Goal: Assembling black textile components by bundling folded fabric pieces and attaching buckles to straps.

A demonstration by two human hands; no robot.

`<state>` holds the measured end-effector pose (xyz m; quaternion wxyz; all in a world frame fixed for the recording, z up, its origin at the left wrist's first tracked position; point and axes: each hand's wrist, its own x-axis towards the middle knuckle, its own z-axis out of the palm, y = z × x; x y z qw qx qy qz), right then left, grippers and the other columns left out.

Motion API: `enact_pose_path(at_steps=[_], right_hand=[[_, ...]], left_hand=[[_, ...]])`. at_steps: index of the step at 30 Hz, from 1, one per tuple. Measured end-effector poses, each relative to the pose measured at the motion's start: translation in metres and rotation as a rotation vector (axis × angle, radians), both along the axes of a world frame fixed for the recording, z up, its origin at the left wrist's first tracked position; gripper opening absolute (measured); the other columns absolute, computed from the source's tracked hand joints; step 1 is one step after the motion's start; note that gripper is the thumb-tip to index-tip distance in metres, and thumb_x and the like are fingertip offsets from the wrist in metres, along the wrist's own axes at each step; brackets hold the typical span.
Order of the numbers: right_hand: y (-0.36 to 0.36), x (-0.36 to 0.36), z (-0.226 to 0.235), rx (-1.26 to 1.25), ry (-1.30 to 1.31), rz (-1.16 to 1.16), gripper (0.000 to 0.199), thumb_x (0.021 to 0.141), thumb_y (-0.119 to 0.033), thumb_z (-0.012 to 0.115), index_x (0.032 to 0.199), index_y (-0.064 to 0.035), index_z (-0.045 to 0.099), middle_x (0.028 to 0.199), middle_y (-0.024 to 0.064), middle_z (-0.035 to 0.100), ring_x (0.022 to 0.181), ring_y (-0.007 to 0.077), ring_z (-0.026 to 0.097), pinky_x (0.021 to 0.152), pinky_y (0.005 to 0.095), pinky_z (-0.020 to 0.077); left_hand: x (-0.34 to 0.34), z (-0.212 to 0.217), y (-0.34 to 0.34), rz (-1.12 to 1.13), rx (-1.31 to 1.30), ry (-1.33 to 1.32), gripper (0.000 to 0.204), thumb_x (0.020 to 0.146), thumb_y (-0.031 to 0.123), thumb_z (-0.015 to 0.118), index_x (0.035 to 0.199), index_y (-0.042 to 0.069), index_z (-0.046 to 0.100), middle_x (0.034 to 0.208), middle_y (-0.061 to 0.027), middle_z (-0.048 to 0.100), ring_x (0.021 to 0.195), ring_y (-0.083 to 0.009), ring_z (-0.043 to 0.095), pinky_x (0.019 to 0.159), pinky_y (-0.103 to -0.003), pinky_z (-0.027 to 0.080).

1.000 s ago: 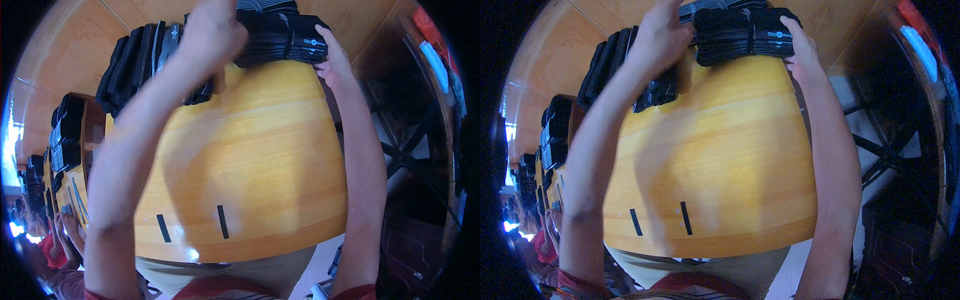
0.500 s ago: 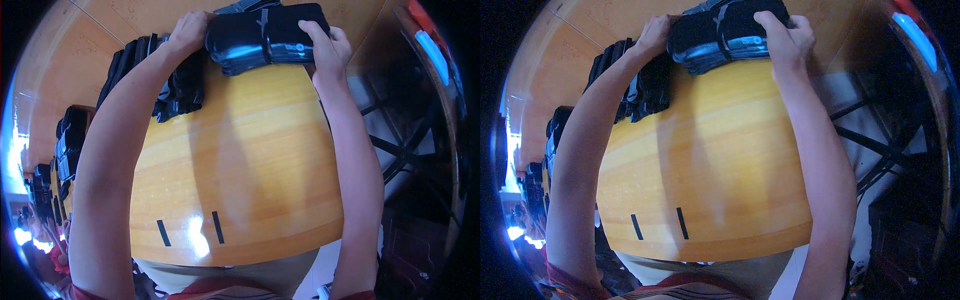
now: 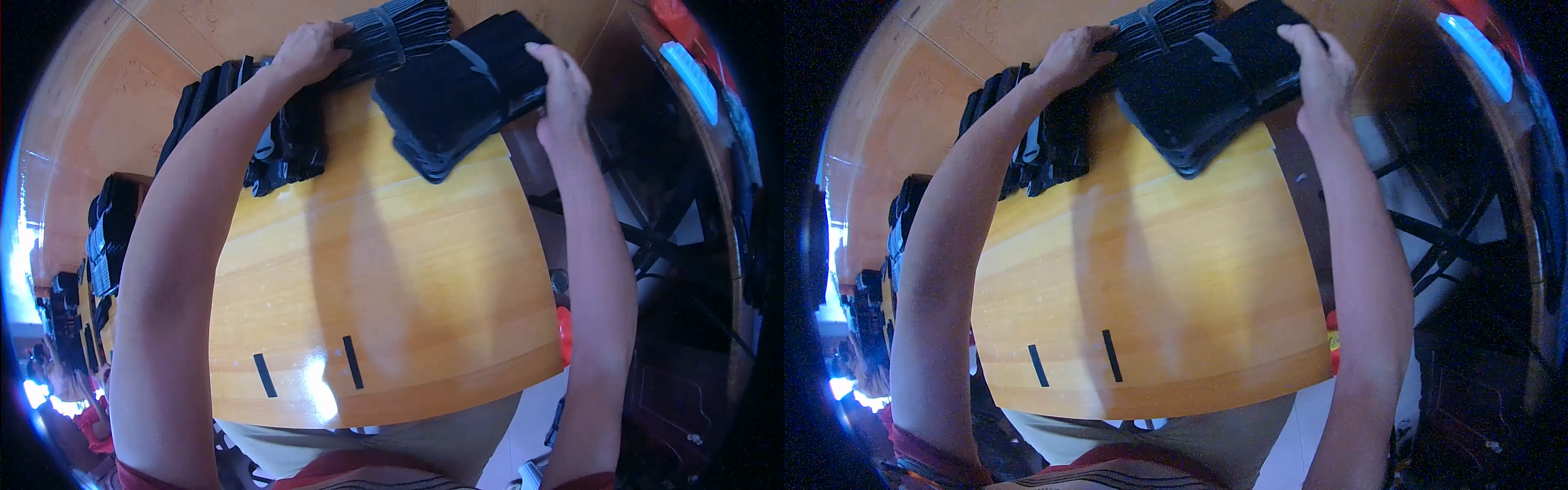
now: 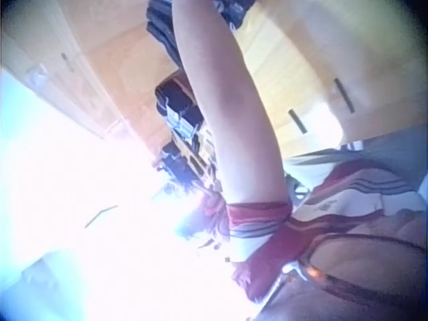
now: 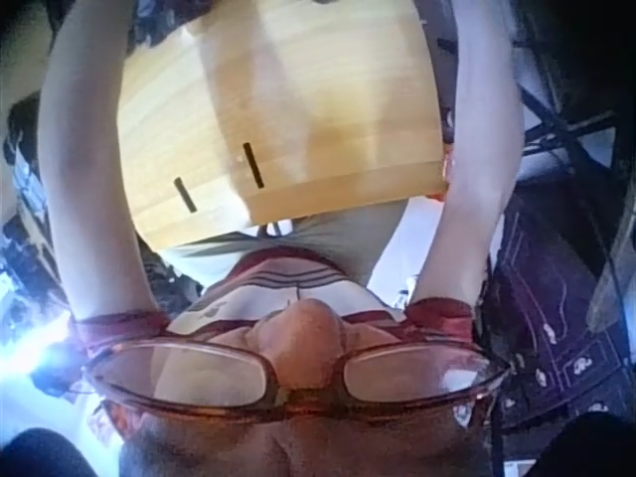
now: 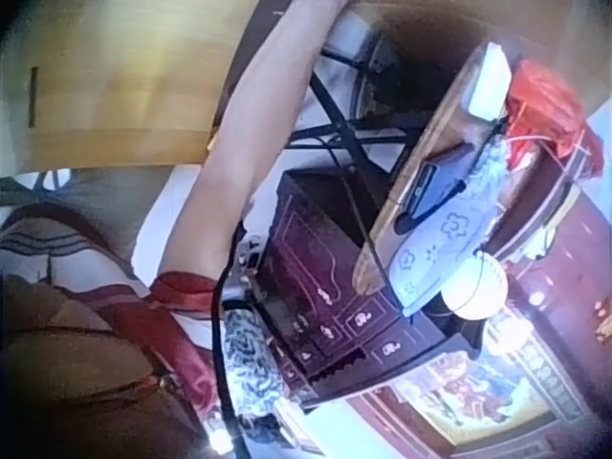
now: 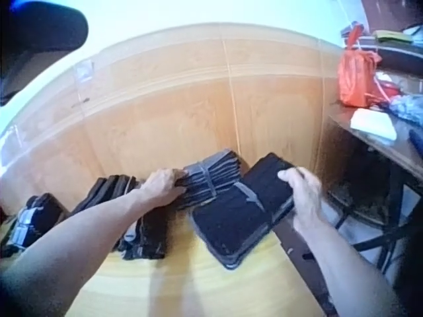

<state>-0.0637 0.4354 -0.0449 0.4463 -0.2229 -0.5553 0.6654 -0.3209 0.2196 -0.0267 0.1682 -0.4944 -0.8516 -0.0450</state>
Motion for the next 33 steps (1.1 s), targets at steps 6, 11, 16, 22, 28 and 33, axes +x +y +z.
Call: enact_pose_path(at_steps=[6, 11, 16, 22, 28, 33], right_hand=[[-0.054, 0.020, 0.089, 1.128, 0.178, -0.243, 0.032, 0.066, -0.003, 0.076, 0.096, 0.0019, 0.066, 0.103, 0.0122, 0.063, 0.095, 0.0219, 0.064, 0.087, 0.0332, 0.0504], [-0.093, -0.007, 0.057, 2.094, -0.240, -0.379, 0.020, 0.078, -0.023, 0.070, 0.096, -0.0155, 0.072, 0.107, -0.0012, 0.060, 0.105, 0.0222, 0.056, 0.086, 0.0394, 0.0470], [-0.112, -0.023, -0.012, 2.297, -0.363, -0.004, 0.016, 0.083, -0.024, 0.062, 0.094, -0.0181, 0.073, 0.109, -0.0005, 0.061, 0.118, 0.0268, 0.050, 0.097, 0.0448, 0.0432], [-0.105, -0.015, 0.015, 1.908, -0.287, 0.335, 0.073, 0.074, -0.034, 0.079, 0.140, -0.0207, 0.051, 0.150, 0.0074, 0.040, 0.136, 0.0318, 0.039, 0.114, 0.0454, 0.0318], [-0.049, 0.011, 0.001, 1.850, -0.533, 0.053, 0.091, 0.067, -0.030, 0.087, 0.146, -0.0205, 0.044, 0.149, 0.0106, 0.042, 0.135, 0.0360, 0.041, 0.112, 0.0531, 0.0326], [-0.052, -0.015, -0.006, 1.858, -0.551, 0.008, 0.083, 0.074, -0.026, 0.083, 0.147, -0.0200, 0.044, 0.146, 0.0067, 0.046, 0.134, 0.0376, 0.042, 0.112, 0.0544, 0.0328]], left_hand=[[-0.023, -0.008, -0.009, -0.065, 0.043, -0.029, 0.050, 0.091, 0.032, 0.067, 0.135, 0.011, 0.060, 0.119, -0.0195, 0.068, 0.111, -0.0360, 0.065, 0.100, -0.044, 0.049], [-0.046, -0.018, -0.012, -0.160, 0.253, -0.270, 0.049, 0.094, 0.033, 0.065, 0.134, 0.005, 0.059, 0.123, -0.0192, 0.067, 0.115, -0.0344, 0.064, 0.102, -0.041, 0.048], [-0.003, 0.005, -0.009, -0.041, 0.284, -0.733, 0.050, 0.095, 0.038, 0.064, 0.131, 0.004, 0.062, 0.123, -0.0165, 0.068, 0.114, -0.0288, 0.065, 0.102, -0.037, 0.047], [-0.014, -0.010, -0.013, -0.146, 0.265, -0.510, 0.054, 0.094, 0.040, 0.065, 0.135, 0.004, 0.059, 0.125, -0.0168, 0.067, 0.115, -0.0314, 0.064, 0.104, -0.037, 0.046], [-0.007, -0.012, -0.006, -0.064, 0.225, -0.479, 0.056, 0.097, 0.031, 0.065, 0.139, -0.002, 0.052, 0.132, -0.0187, 0.062, 0.123, -0.0250, 0.058, 0.109, -0.035, 0.041], [-0.026, -0.007, -0.017, -0.132, 0.203, -0.577, 0.050, 0.098, 0.029, 0.062, 0.138, 0.000, 0.054, 0.130, -0.0178, 0.064, 0.121, -0.0264, 0.060, 0.107, -0.036, 0.043]])
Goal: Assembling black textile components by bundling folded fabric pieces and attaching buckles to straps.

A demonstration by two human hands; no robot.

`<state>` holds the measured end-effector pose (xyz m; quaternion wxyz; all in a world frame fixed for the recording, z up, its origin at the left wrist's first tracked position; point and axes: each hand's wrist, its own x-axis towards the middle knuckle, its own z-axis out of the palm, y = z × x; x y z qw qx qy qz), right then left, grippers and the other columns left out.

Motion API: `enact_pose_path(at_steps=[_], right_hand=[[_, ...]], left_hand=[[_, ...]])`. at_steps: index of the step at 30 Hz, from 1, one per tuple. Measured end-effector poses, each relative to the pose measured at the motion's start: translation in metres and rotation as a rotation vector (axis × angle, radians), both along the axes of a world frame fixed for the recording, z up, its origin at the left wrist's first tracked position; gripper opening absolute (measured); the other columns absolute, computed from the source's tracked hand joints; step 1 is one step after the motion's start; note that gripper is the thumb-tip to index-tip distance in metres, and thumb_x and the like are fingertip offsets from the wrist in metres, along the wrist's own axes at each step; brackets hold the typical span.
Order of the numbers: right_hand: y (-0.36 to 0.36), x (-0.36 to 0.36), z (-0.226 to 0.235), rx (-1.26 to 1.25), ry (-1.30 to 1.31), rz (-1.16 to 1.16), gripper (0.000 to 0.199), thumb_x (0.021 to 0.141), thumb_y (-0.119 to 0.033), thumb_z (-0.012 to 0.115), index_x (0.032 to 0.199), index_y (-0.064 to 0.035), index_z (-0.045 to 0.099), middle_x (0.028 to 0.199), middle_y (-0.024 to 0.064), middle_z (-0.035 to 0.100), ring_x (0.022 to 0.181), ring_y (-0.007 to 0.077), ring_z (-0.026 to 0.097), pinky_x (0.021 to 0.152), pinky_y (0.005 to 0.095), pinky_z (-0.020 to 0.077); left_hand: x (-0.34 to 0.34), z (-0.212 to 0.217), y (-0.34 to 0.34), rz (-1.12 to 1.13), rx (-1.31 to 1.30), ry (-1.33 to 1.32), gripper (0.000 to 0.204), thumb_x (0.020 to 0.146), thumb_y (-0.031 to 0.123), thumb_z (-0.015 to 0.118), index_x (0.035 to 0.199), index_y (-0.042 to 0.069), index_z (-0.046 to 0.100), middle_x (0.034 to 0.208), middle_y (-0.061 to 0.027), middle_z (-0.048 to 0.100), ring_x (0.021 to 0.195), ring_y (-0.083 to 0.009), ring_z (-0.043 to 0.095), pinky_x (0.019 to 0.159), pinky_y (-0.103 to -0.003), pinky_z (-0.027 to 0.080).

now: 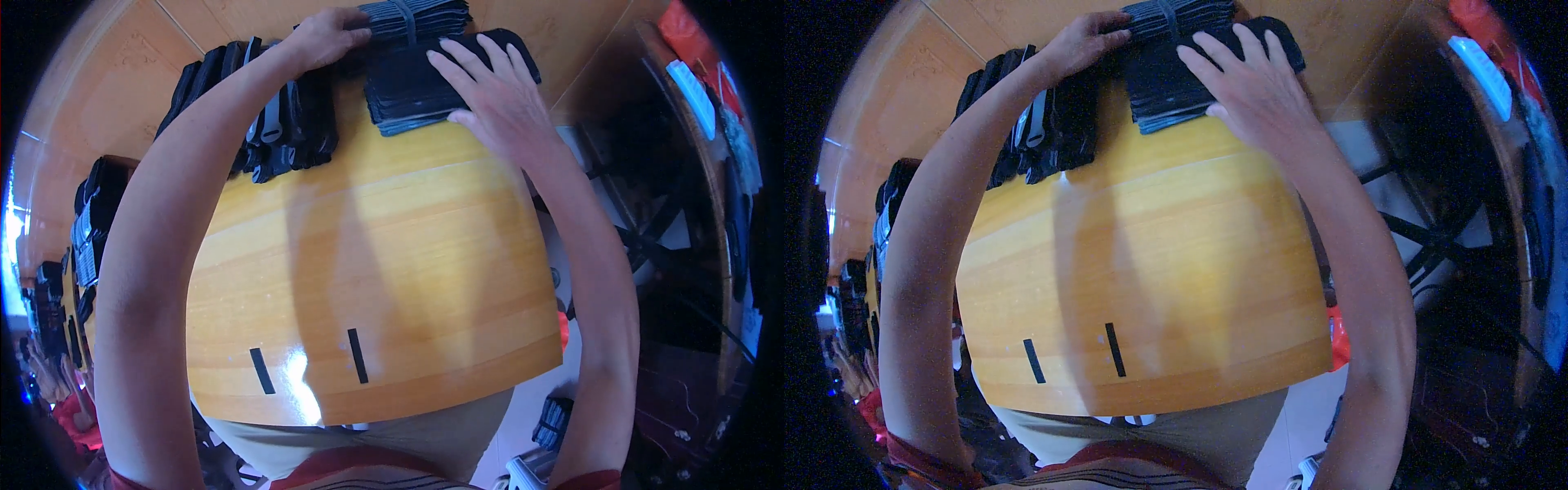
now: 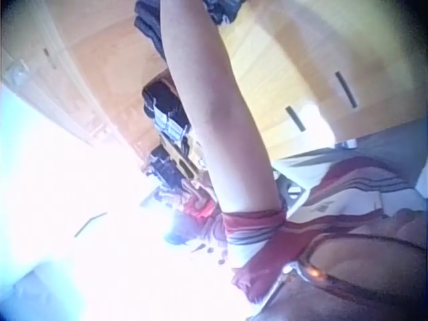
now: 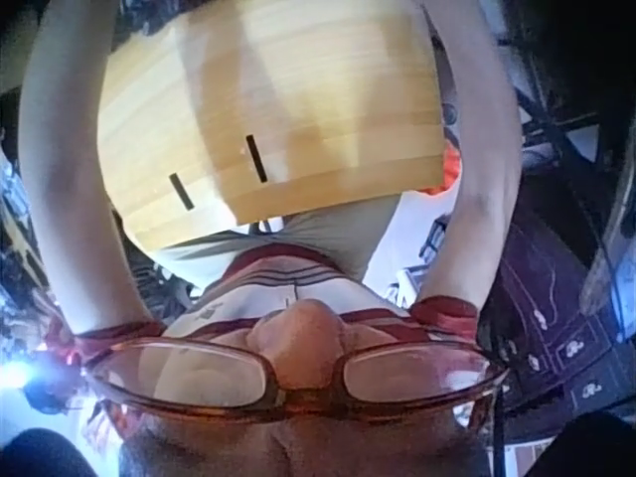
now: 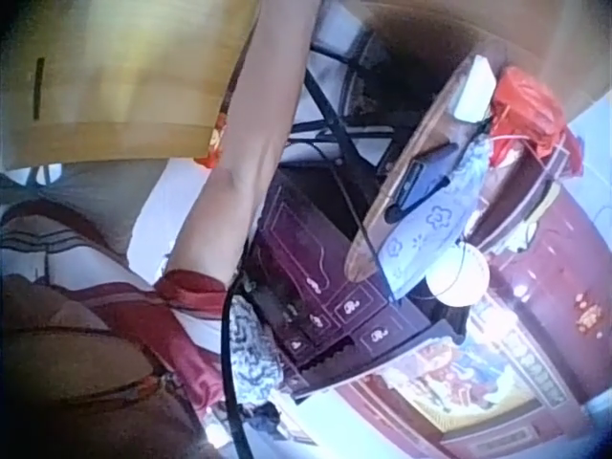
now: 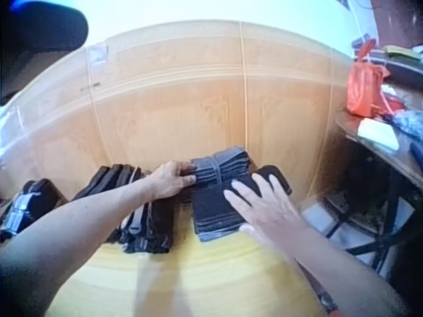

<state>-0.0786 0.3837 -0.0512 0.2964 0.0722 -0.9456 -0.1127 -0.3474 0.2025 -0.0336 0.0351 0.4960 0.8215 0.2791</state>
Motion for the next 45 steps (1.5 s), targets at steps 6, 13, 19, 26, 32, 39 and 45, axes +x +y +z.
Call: enact_pose_path(at_steps=[6, 13, 19, 26, 32, 39, 45], right_hand=[[0.006, -0.032, -0.001, -0.025, -0.074, 0.012, 0.082, 0.078, -0.025, 0.079, 0.150, -0.0212, 0.039, 0.152, 0.0041, 0.042, 0.140, 0.0351, 0.037, 0.118, 0.0516, 0.0281], [-0.013, -0.045, 0.017, -0.066, -0.221, -0.023, 0.078, 0.081, -0.030, 0.076, 0.148, -0.0140, 0.041, 0.148, 0.0113, 0.044, 0.137, 0.0410, 0.036, 0.115, 0.0564, 0.0252], [-0.006, -0.059, -0.010, 0.006, 0.009, -0.004, 0.080, 0.079, -0.030, 0.080, 0.149, -0.0209, 0.041, 0.150, 0.0062, 0.044, 0.137, 0.0348, 0.040, 0.114, 0.0555, 0.0296], [-0.020, -0.008, -0.008, -0.103, 0.035, -0.095, 0.073, 0.083, -0.024, 0.075, 0.147, -0.0127, 0.042, 0.151, 0.0125, 0.041, 0.139, 0.0338, 0.038, 0.116, 0.0525, 0.0278], [-0.045, 0.060, -0.030, -0.356, -0.027, -0.171, 0.062, 0.085, -0.017, 0.072, 0.140, -0.0036, 0.045, 0.149, 0.0188, 0.040, 0.133, 0.0382, 0.042, 0.110, 0.0445, 0.0375], [-0.072, 0.107, -0.056, -0.564, 0.025, -0.173, 0.051, 0.089, -0.020, 0.067, 0.132, -0.0007, 0.050, 0.142, 0.0236, 0.046, 0.126, 0.0425, 0.047, 0.106, 0.0461, 0.0411], [-0.111, 0.119, -0.053, -0.616, 0.012, -0.187, 0.044, 0.089, -0.020, 0.066, 0.127, 0.0002, 0.055, 0.134, 0.0237, 0.053, 0.122, 0.0423, 0.051, 0.104, 0.0458, 0.0424]], left_hand=[[0.038, 0.017, 0.010, 0.078, -0.015, -0.032, 0.043, 0.091, 0.010, 0.060, 0.133, -0.002, 0.057, 0.124, -0.0224, 0.066, 0.118, -0.0300, 0.062, 0.103, -0.037, 0.046], [0.012, 0.008, 0.010, 0.065, -0.002, -0.062, 0.043, 0.092, 0.013, 0.060, 0.133, 0.000, 0.058, 0.126, -0.0205, 0.066, 0.120, -0.0291, 0.061, 0.106, -0.036, 0.044], [0.029, 0.006, -0.003, 0.115, 0.089, 0.449, 0.040, 0.096, 0.022, 0.060, 0.130, 0.001, 0.060, 0.112, -0.0246, 0.068, 0.105, -0.0320, 0.067, 0.095, -0.039, 0.051], [0.100, 0.055, -0.088, 0.170, 0.159, 0.427, 0.031, 0.090, 0.019, 0.062, 0.116, 0.002, 0.068, 0.124, -0.0203, 0.064, 0.112, -0.0394, 0.062, 0.098, -0.044, 0.049], [0.167, 0.043, -0.216, 0.178, 0.271, 0.303, 0.026, 0.087, 0.012, 0.068, 0.111, 0.002, 0.069, 0.122, -0.0185, 0.065, 0.115, -0.0356, 0.061, 0.097, -0.042, 0.049], [0.280, 0.019, -0.333, 0.361, 0.344, -0.086, 0.023, 0.090, 0.006, 0.068, 0.112, 0.001, 0.070, 0.118, -0.0157, 0.068, 0.105, -0.0248, 0.067, 0.084, -0.031, 0.056], [0.339, -0.007, -0.398, 0.479, 0.437, -0.162, 0.021, 0.090, 0.005, 0.067, 0.110, -0.001, 0.070, 0.115, -0.0168, 0.070, 0.099, -0.0229, 0.069, 0.082, -0.029, 0.055]])
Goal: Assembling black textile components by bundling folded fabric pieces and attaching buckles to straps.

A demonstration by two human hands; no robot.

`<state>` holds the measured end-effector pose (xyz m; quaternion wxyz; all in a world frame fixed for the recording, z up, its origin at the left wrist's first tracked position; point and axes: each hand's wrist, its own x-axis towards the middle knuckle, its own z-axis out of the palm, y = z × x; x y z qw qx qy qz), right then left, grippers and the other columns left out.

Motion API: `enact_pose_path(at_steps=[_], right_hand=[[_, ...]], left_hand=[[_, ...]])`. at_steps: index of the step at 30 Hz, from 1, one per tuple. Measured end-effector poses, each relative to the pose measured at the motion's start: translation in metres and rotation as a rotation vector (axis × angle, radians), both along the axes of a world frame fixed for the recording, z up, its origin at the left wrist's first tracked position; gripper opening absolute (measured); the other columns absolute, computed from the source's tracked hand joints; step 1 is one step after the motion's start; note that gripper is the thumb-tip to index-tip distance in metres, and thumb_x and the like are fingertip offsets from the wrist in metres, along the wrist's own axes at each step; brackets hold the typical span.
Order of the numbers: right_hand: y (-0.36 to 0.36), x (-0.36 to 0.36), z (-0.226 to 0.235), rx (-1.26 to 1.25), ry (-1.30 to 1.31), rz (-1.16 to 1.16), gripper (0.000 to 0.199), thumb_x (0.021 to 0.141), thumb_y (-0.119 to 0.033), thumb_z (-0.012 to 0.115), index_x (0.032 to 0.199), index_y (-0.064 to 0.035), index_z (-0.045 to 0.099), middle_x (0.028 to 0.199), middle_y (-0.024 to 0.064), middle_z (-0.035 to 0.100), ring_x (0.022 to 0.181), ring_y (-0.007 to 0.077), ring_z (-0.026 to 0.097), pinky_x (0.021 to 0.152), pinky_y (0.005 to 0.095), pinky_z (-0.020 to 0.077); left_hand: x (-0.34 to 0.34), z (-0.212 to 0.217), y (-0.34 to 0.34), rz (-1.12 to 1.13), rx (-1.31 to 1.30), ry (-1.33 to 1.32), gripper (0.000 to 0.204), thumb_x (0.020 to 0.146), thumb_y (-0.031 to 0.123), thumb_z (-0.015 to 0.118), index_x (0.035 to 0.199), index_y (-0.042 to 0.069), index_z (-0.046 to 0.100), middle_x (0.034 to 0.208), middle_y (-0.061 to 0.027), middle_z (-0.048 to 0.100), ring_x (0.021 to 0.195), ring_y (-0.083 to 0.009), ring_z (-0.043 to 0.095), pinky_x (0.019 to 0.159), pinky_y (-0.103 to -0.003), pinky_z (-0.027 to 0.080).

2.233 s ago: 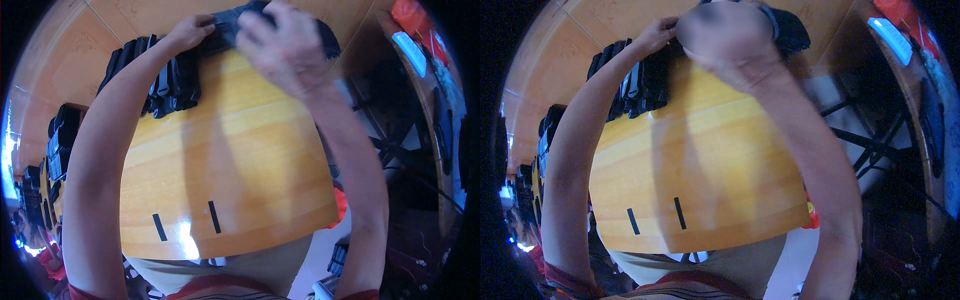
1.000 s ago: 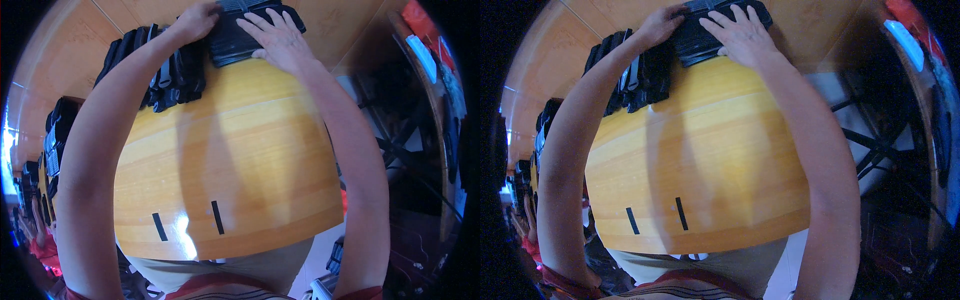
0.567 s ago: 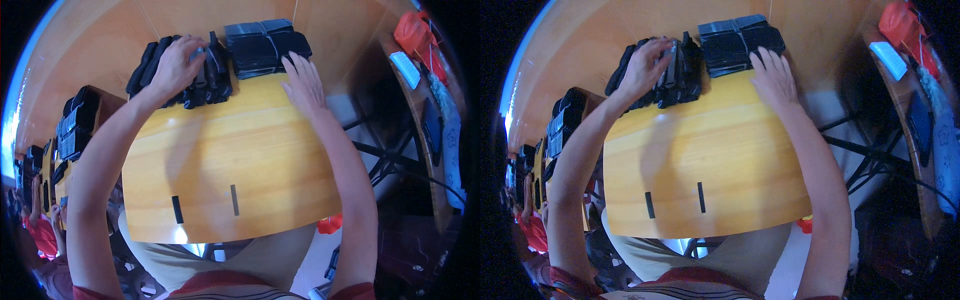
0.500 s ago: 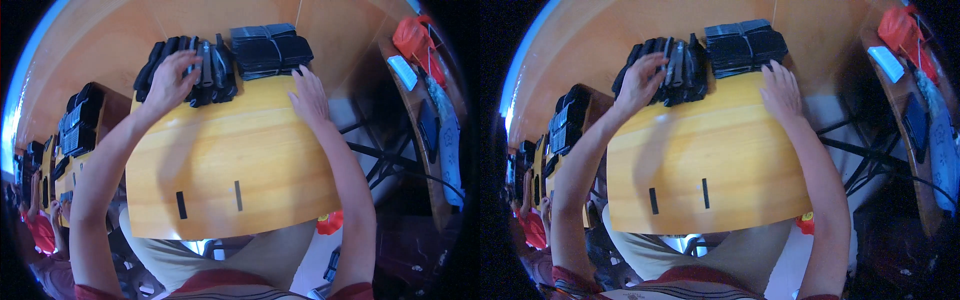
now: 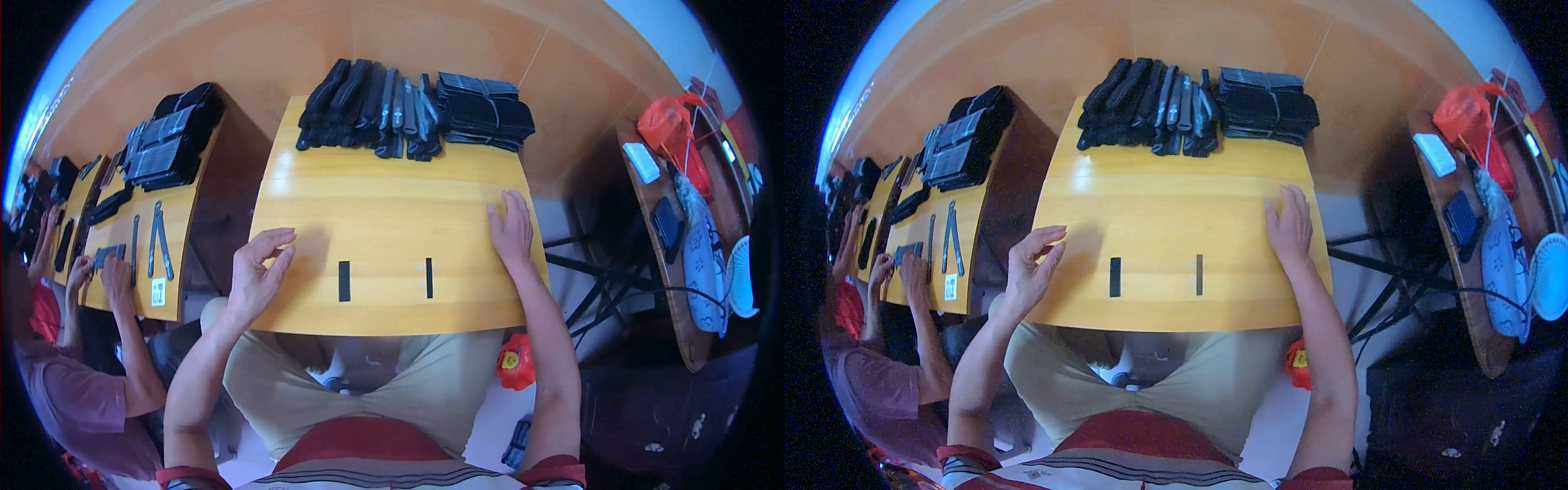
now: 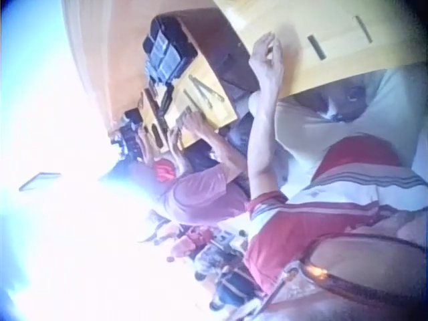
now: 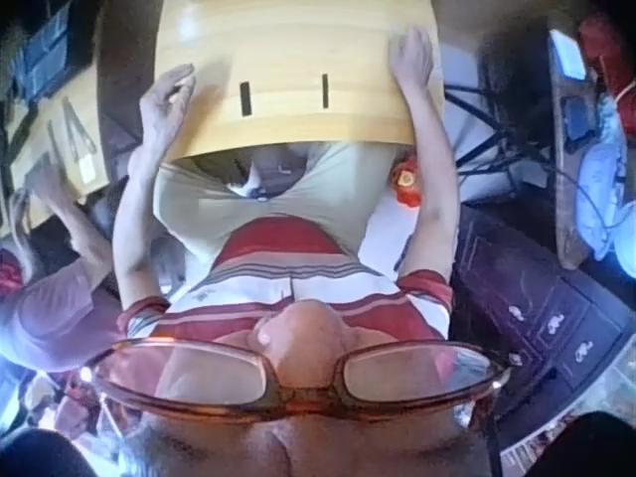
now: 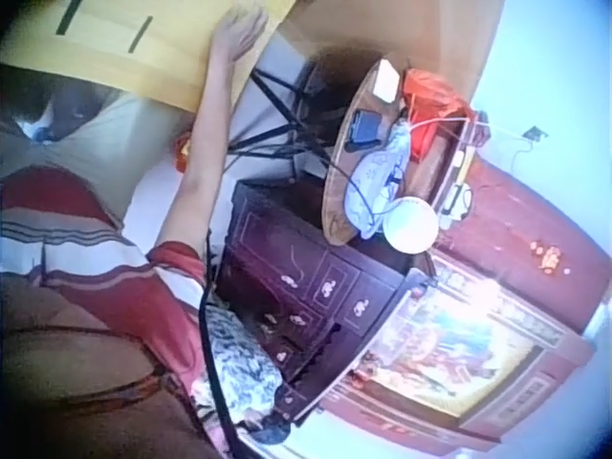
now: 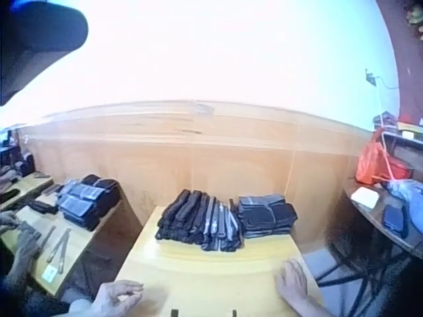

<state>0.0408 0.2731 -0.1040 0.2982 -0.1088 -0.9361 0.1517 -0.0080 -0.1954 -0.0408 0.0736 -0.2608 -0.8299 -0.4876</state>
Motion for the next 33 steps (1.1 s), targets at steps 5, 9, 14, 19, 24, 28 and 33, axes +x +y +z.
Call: enact_pose_path(at_steps=[5, 9, 14, 19, 24, 28, 33], right_hand=[[-0.030, -0.001, 0.003, -0.016, -0.040, 0.009, 0.042, 0.088, -0.020, 0.068, 0.123, -0.0003, 0.057, 0.131, 0.0210, 0.056, 0.119, 0.0402, 0.053, 0.103, 0.0452, 0.0430], [-0.042, -0.006, 0.001, -0.037, -0.035, 0.000, 0.041, 0.086, -0.019, 0.069, 0.121, -0.0007, 0.059, 0.127, 0.0192, 0.059, 0.117, 0.0387, 0.054, 0.102, 0.0447, 0.0433], [-0.050, -0.018, -0.003, -0.130, -0.012, 0.001, 0.036, 0.086, -0.020, 0.069, 0.116, 0.0002, 0.062, 0.122, 0.0192, 0.062, 0.115, 0.0372, 0.056, 0.099, 0.0437, 0.0448], [-0.061, -0.051, 0.021, -0.240, 0.026, 0.046, 0.034, 0.086, -0.023, 0.070, 0.110, 0.0007, 0.066, 0.109, 0.0196, 0.068, 0.101, 0.0343, 0.065, 0.090, 0.0414, 0.0504], [-0.077, -0.103, 0.058, -0.466, 0.119, 0.033, 0.033, 0.087, -0.028, 0.070, 0.102, 0.0018, 0.070, 0.098, 0.0196, 0.073, 0.094, 0.0332, 0.070, 0.083, 0.0396, 0.0531], [-0.084, -0.141, 0.081, -0.463, 0.092, 0.002, 0.038, 0.087, -0.032, 0.071, 0.105, 0.0013, 0.070, 0.103, 0.0203, 0.073, 0.098, 0.0343, 0.070, 0.086, 0.0409, 0.0526], [-0.073, -0.177, 0.083, -0.362, 0.007, -0.170, 0.054, 0.082, -0.045, 0.073, 0.115, -0.0022, 0.071, 0.110, 0.0184, 0.072, 0.106, 0.0352, 0.068, 0.092, 0.0440, 0.0508]], left_hand=[[0.033, -0.033, -0.032, 0.083, 0.122, -0.129, 0.021, 0.091, 0.002, 0.066, 0.112, -0.002, 0.070, 0.116, -0.0160, 0.068, 0.102, -0.0199, 0.067, 0.083, -0.026, 0.053], [0.042, -0.037, -0.034, 0.106, 0.148, -0.135, 0.021, 0.091, 0.002, 0.066, 0.111, -0.002, 0.070, 0.116, -0.0150, 0.069, 0.100, -0.0188, 0.067, 0.082, -0.026, 0.053], [0.042, -0.041, -0.029, 0.163, 0.127, -0.223, 0.021, 0.090, 0.006, 0.068, 0.109, 0.000, 0.071, 0.112, -0.0133, 0.071, 0.099, -0.0186, 0.068, 0.082, -0.027, 0.053], [0.046, -0.039, -0.027, 0.139, 0.018, -0.094, 0.021, 0.088, 0.008, 0.070, 0.108, 0.000, 0.072, 0.111, -0.0146, 0.071, 0.101, -0.0256, 0.069, 0.086, -0.032, 0.054], [0.044, -0.039, -0.028, 0.141, 0.025, -0.141, 0.022, 0.087, 0.009, 0.071, 0.107, 0.000, 0.072, 0.111, -0.0150, 0.071, 0.102, -0.0274, 0.069, 0.089, -0.034, 0.053], [0.047, -0.033, -0.029, 0.151, 0.023, -0.136, 0.023, 0.085, 0.009, 0.071, 0.107, -0.001, 0.072, 0.110, -0.0153, 0.071, 0.104, -0.0284, 0.068, 0.090, -0.035, 0.053], [0.046, -0.032, -0.030, 0.153, 0.012, -0.144, 0.025, 0.084, 0.009, 0.072, 0.107, -0.001, 0.072, 0.110, -0.0156, 0.071, 0.104, -0.0300, 0.067, 0.092, -0.036, 0.052]])
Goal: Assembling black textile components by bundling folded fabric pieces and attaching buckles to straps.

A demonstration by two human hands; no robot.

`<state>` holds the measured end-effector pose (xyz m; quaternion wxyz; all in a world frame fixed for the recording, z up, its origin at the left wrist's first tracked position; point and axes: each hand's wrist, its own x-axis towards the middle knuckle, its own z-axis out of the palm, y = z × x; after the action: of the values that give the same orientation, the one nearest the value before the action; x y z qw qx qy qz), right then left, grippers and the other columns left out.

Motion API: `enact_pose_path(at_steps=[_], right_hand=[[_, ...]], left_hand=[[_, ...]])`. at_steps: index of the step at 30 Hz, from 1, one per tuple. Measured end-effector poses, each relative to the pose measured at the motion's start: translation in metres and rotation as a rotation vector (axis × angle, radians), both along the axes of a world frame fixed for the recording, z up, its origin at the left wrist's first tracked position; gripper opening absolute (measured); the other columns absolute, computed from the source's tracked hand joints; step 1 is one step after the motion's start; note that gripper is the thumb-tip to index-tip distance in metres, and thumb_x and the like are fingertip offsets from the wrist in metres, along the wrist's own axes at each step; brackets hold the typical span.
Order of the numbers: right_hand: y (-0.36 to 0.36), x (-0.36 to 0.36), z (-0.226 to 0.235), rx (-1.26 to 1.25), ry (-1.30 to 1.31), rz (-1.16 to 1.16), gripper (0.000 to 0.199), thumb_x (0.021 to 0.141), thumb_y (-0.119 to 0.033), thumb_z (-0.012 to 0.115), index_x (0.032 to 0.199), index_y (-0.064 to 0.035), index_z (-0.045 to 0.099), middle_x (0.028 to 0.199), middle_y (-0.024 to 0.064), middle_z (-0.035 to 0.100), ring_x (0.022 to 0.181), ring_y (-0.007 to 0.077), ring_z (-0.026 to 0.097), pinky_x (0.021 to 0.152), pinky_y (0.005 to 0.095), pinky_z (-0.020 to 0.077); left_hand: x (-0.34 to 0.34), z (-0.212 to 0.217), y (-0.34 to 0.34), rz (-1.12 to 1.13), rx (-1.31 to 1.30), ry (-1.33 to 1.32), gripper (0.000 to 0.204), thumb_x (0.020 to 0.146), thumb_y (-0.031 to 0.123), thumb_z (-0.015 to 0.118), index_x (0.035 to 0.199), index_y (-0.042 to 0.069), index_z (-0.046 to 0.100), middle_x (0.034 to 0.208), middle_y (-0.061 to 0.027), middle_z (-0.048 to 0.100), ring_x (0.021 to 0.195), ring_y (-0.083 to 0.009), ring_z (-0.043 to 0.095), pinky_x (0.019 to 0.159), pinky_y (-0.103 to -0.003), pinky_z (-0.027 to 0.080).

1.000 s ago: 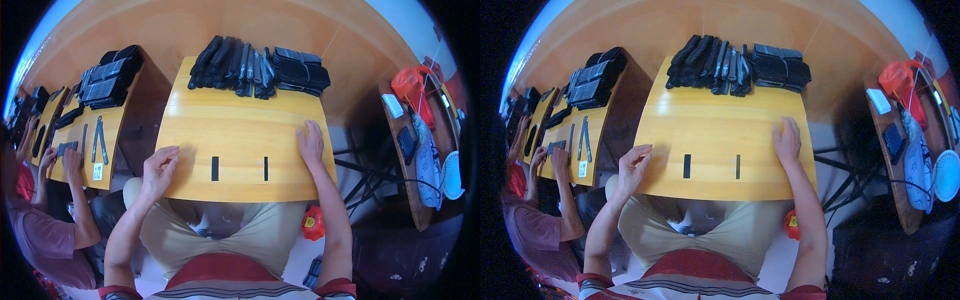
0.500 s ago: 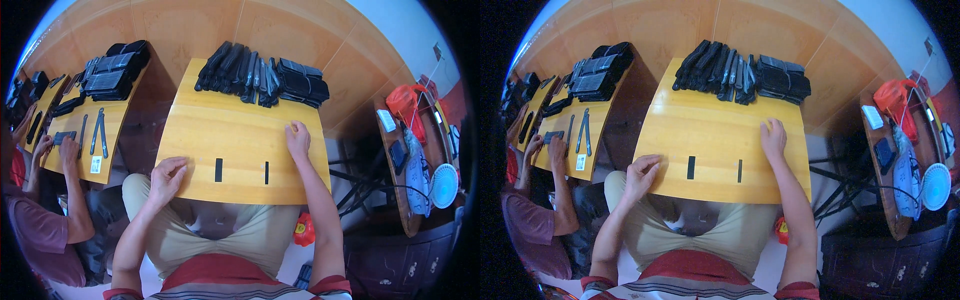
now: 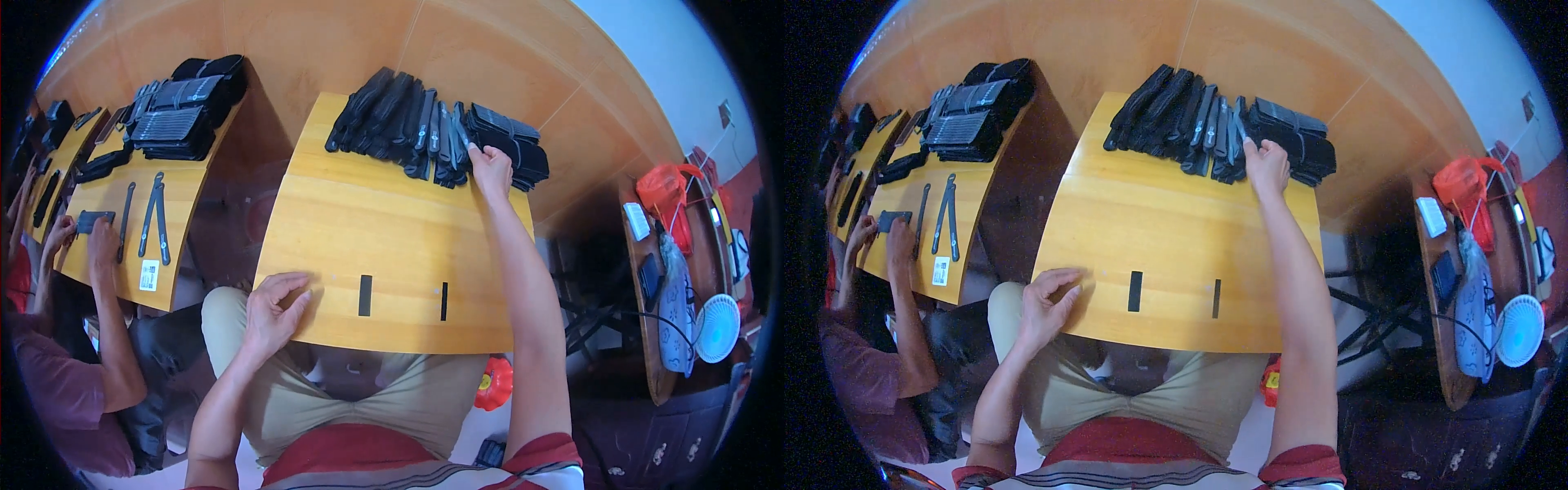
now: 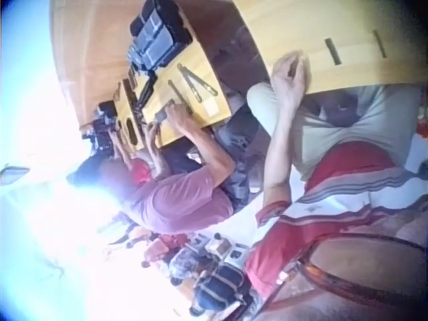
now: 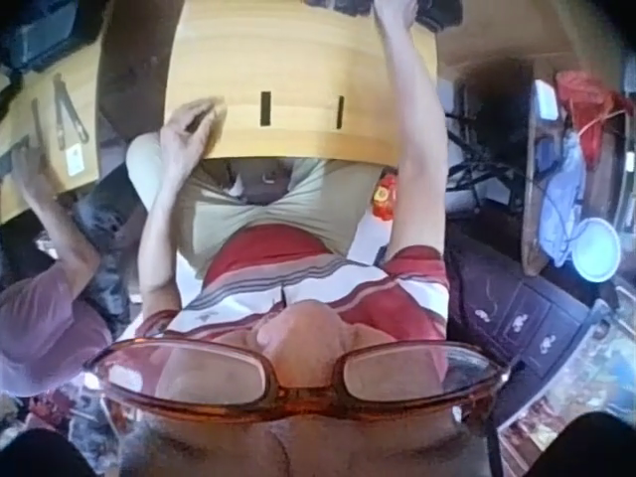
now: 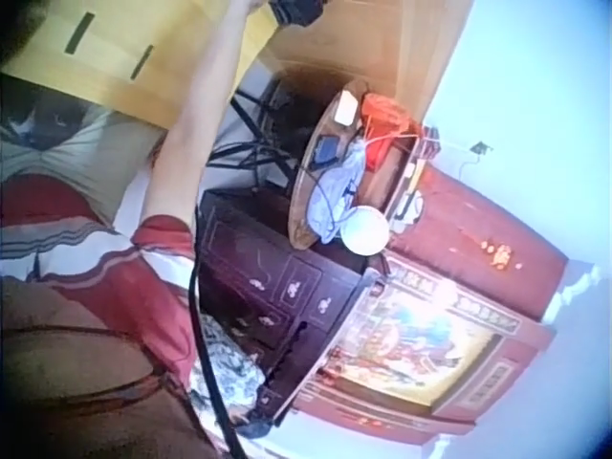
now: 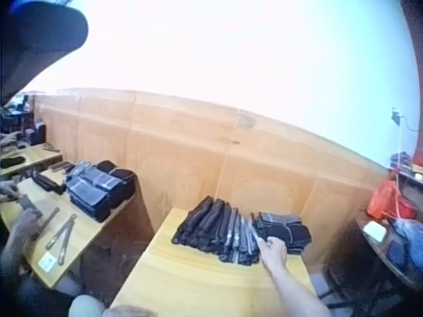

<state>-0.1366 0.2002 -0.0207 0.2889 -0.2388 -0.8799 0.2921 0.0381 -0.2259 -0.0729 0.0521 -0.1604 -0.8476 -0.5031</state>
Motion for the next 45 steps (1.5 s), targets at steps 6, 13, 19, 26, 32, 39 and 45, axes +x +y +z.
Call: enact_pose_path(at_steps=[6, 13, 19, 26, 32, 39, 45], right_hand=[[-0.010, 0.000, 0.006, 0.341, 0.041, -0.009, 0.048, 0.083, -0.044, 0.072, 0.109, -0.0033, 0.070, 0.117, 0.0180, 0.067, 0.110, 0.0356, 0.063, 0.094, 0.0449, 0.0489], [-0.038, 0.031, -0.003, 0.353, 0.194, 0.278, 0.034, 0.086, -0.030, 0.072, 0.104, -0.0017, 0.068, 0.116, 0.0160, 0.063, 0.106, 0.0337, 0.061, 0.092, 0.0419, 0.0481], [-0.059, 0.033, 0.010, 0.319, 0.243, 0.310, 0.023, 0.086, -0.022, 0.071, 0.095, -0.0016, 0.069, 0.102, 0.0126, 0.068, 0.089, 0.0299, 0.066, 0.080, 0.0372, 0.0515], [-0.049, 0.029, 0.003, 0.315, 0.250, 0.144, 0.022, 0.085, -0.027, 0.071, 0.092, -0.0060, 0.070, 0.098, 0.0111, 0.067, 0.084, 0.0270, 0.065, 0.075, 0.0390, 0.0509], [-0.018, -0.003, -0.002, 0.117, -0.128, -0.070, 0.059, 0.080, -0.050, 0.072, 0.121, -0.0075, 0.070, 0.119, 0.0177, 0.069, 0.113, 0.0354, 0.064, 0.096, 0.0420, 0.0494], [-0.001, -0.022, -0.009, -0.091, -0.033, -0.087, 0.038, 0.083, -0.038, 0.071, 0.108, -0.0096, 0.076, 0.106, 0.0180, 0.073, 0.105, 0.0358, 0.068, 0.092, 0.0428, 0.0505], [-0.002, -0.028, 0.003, 0.021, -0.097, -0.159, 0.028, 0.085, -0.031, 0.067, 0.101, -0.0108, 0.077, 0.102, 0.0188, 0.073, 0.101, 0.0386, 0.068, 0.091, 0.0457, 0.0504]], left_hand=[[-0.002, 0.004, -0.001, -0.009, -0.004, -0.016, 0.026, 0.083, 0.010, 0.072, 0.107, 0.000, 0.072, 0.111, -0.0157, 0.071, 0.105, -0.0310, 0.067, 0.093, -0.038, 0.052], [-0.002, -0.001, -0.001, -0.023, -0.002, 0.006, 0.028, 0.083, 0.011, 0.072, 0.109, 0.000, 0.071, 0.111, -0.0157, 0.071, 0.106, -0.0310, 0.066, 0.093, -0.038, 0.051], [-0.004, 0.000, -0.001, -0.016, 0.007, 0.017, 0.029, 0.083, 0.011, 0.072, 0.110, 0.000, 0.071, 0.112, -0.0161, 0.071, 0.106, -0.0316, 0.066, 0.093, -0.038, 0.051], [-0.003, 0.001, 0.000, -0.009, -0.006, 0.019, 0.028, 0.083, 0.010, 0.072, 0.109, 0.000, 0.071, 0.111, -0.0166, 0.071, 0.107, -0.0319, 0.065, 0.094, -0.038, 0.051], [-0.001, -0.001, -0.001, -0.007, -0.010, 0.008, 0.028, 0.083, 0.010, 0.072, 0.109, 0.000, 0.071, 0.112, -0.0170, 0.070, 0.107, -0.0324, 0.066, 0.094, -0.039, 0.051], [-0.003, 0.004, 0.001, -0.019, -0.014, -0.023, 0.029, 0.083, 0.011, 0.073, 0.109, -0.001, 0.071, 0.112, -0.0171, 0.071, 0.106, -0.0326, 0.066, 0.094, -0.039, 0.051], [-0.005, 0.007, 0.000, -0.028, -0.019, -0.009, 0.028, 0.083, 0.011, 0.073, 0.108, -0.001, 0.071, 0.111, -0.0171, 0.070, 0.105, -0.0330, 0.066, 0.093, -0.039, 0.051]])
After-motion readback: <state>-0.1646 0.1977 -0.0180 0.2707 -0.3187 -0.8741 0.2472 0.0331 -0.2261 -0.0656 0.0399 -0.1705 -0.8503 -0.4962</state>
